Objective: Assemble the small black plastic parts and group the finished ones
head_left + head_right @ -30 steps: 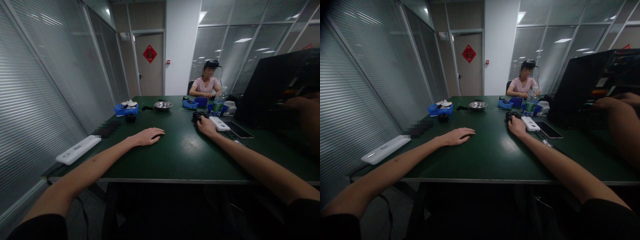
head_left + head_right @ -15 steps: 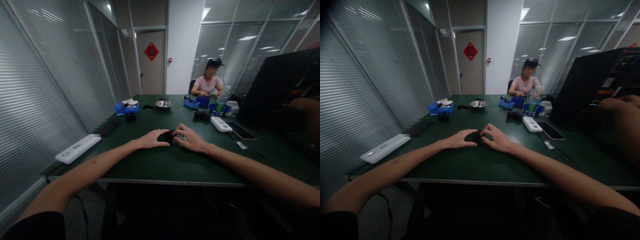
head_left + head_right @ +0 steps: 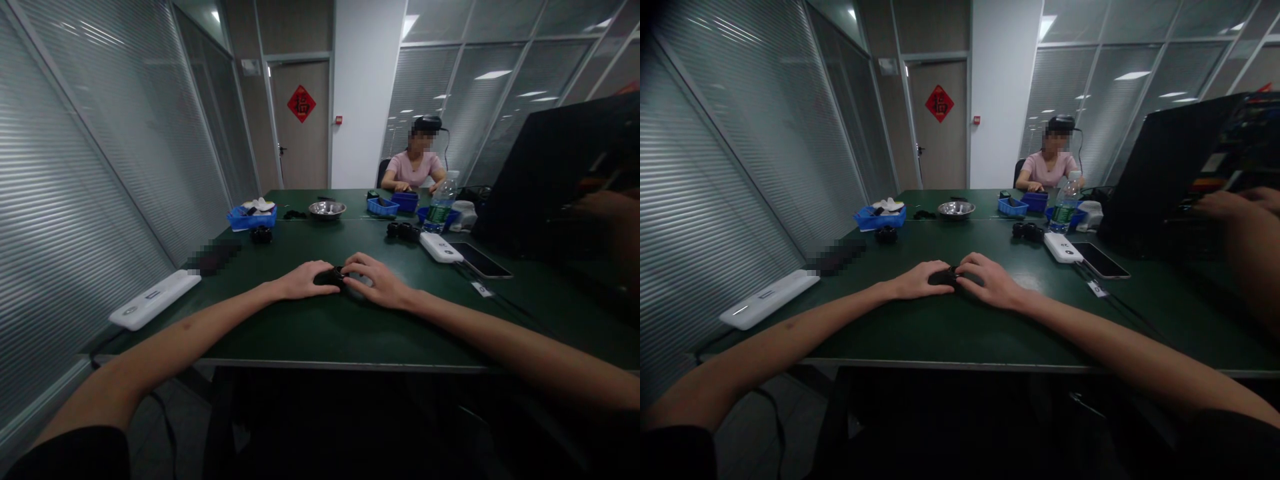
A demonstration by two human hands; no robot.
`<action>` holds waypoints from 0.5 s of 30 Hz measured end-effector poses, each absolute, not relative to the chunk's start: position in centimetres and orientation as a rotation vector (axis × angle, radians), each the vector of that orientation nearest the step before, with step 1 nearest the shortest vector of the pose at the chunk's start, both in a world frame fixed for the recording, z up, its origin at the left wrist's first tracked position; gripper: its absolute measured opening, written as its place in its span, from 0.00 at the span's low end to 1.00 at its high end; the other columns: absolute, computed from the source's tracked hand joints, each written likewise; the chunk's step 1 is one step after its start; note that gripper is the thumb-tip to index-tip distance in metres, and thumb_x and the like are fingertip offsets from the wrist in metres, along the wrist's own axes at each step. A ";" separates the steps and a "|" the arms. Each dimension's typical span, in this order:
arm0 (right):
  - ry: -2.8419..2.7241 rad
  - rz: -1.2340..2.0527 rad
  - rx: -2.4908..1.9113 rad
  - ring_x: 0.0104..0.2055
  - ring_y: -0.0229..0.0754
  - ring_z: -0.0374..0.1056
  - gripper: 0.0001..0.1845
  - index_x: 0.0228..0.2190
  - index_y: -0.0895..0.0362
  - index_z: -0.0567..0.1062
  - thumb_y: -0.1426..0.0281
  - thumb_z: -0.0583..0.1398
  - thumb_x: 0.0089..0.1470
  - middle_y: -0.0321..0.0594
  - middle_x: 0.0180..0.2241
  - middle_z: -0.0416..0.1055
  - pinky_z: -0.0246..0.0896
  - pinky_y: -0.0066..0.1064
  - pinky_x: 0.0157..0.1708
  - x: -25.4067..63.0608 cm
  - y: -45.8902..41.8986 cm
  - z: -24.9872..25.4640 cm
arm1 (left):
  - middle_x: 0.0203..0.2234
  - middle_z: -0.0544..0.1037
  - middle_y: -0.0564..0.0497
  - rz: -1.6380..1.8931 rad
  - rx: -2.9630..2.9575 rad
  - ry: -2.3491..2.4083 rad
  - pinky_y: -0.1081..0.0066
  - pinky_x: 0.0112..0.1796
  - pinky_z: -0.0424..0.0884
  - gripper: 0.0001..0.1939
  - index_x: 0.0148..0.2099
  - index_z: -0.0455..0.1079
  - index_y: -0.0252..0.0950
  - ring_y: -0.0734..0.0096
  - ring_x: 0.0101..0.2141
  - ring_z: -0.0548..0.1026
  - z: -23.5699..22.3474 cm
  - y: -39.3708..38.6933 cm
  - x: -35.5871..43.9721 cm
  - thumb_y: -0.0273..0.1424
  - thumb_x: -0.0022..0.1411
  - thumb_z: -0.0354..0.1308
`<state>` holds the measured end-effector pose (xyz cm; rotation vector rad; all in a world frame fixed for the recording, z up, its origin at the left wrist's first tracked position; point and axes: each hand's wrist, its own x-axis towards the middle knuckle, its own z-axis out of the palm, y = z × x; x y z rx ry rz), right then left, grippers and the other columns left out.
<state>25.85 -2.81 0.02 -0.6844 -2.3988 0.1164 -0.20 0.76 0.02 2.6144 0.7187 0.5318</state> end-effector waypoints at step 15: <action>-2.411 0.086 -0.636 0.52 0.51 0.69 0.10 0.47 0.55 0.75 0.67 0.56 0.68 0.48 0.51 0.71 0.70 0.48 0.52 25.9 -3.0 0.1 | 0.49 0.77 0.44 0.534 2.650 0.723 0.60 0.49 0.69 0.26 0.56 0.71 0.37 0.56 0.48 0.75 -0.4 1.0 -0.1 0.51 0.67 0.58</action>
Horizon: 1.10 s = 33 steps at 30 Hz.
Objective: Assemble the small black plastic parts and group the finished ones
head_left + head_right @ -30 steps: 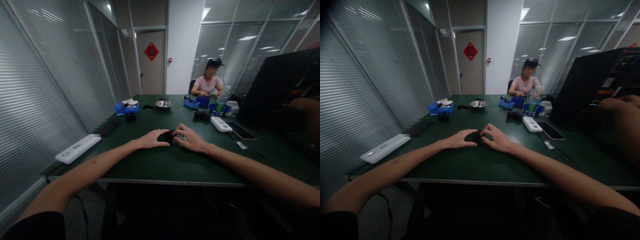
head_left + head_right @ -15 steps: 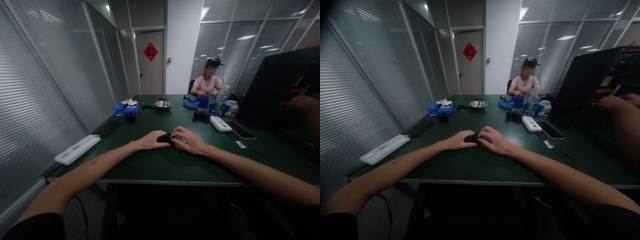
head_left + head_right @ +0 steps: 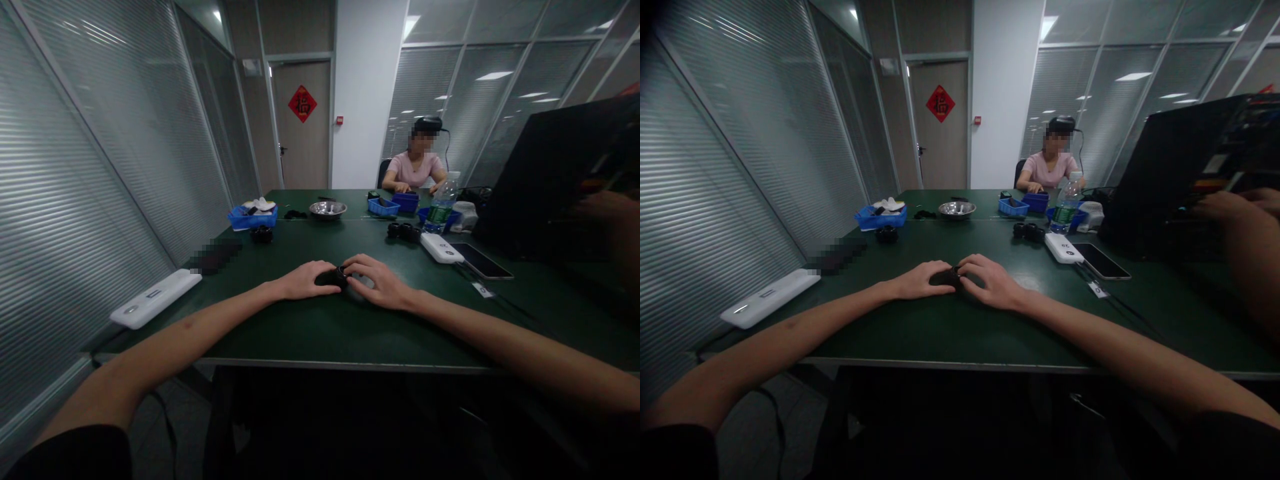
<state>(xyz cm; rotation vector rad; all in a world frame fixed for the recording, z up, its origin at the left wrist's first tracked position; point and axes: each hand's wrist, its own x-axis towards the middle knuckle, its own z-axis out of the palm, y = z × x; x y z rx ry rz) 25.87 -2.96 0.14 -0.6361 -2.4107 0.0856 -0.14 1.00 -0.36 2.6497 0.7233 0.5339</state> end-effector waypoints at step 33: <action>-2.426 0.141 -0.614 0.56 0.51 0.68 0.08 0.45 0.54 0.74 0.65 0.59 0.67 0.48 0.55 0.71 0.68 0.50 0.55 25.8 -3.0 0.2 | 0.50 0.77 0.43 0.527 2.671 0.684 0.61 0.51 0.69 0.25 0.57 0.70 0.36 0.57 0.50 0.74 -0.3 1.0 -0.1 0.49 0.68 0.58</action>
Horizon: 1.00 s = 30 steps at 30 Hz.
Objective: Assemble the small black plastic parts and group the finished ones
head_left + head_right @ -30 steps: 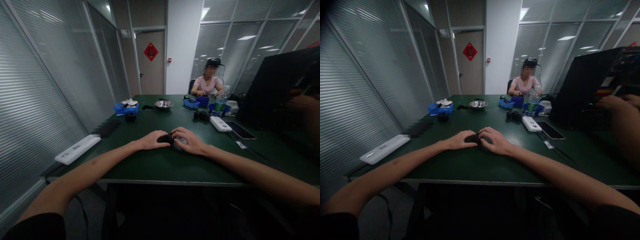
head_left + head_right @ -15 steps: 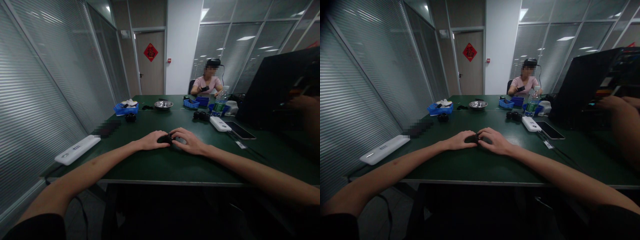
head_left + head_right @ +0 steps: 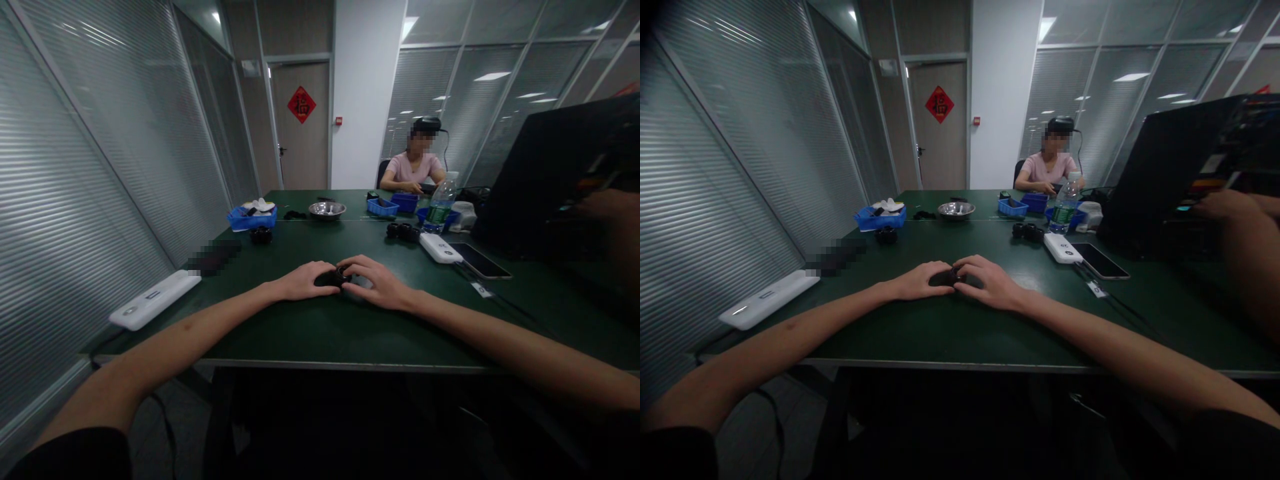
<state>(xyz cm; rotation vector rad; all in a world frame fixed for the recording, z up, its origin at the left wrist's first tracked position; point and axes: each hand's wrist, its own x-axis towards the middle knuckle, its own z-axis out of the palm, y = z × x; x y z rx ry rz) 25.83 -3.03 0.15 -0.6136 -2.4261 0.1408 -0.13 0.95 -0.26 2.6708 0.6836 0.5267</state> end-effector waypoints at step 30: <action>-2.427 0.012 -0.602 0.57 0.54 0.67 0.09 0.46 0.53 0.77 0.64 0.60 0.66 0.48 0.55 0.71 0.69 0.55 0.55 25.8 -3.3 0.5 | 0.52 0.76 0.42 0.512 2.662 0.705 0.59 0.51 0.69 0.26 0.58 0.70 0.37 0.55 0.50 0.74 -0.1 0.9 -0.2 0.51 0.68 0.57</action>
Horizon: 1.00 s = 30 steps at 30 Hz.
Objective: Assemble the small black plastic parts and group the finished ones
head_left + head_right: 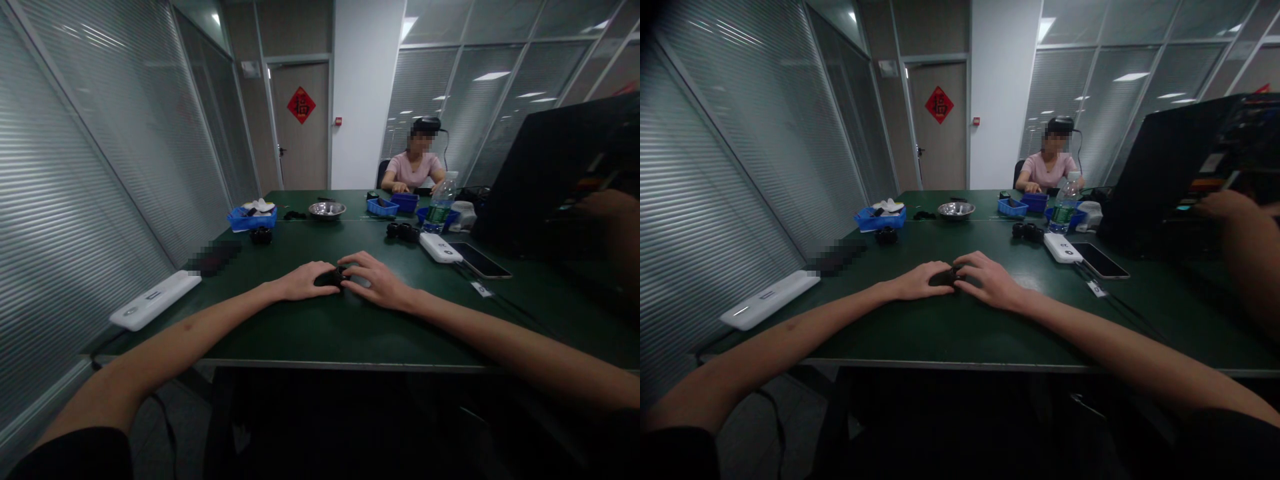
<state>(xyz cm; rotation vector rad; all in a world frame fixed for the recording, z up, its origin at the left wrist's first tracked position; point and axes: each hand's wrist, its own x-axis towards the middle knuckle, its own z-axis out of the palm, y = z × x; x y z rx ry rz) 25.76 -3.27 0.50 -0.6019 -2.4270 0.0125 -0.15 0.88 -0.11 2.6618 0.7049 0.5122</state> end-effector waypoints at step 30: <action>-2.437 -0.024 -0.581 0.57 0.54 0.67 0.09 0.45 0.54 0.76 0.65 0.59 0.67 0.49 0.54 0.71 0.69 0.54 0.55 25.7 -3.1 0.3 | 0.50 0.76 0.43 0.511 2.678 0.696 0.60 0.50 0.68 0.26 0.57 0.69 0.35 0.56 0.49 0.74 -0.1 0.9 -0.1 0.50 0.68 0.57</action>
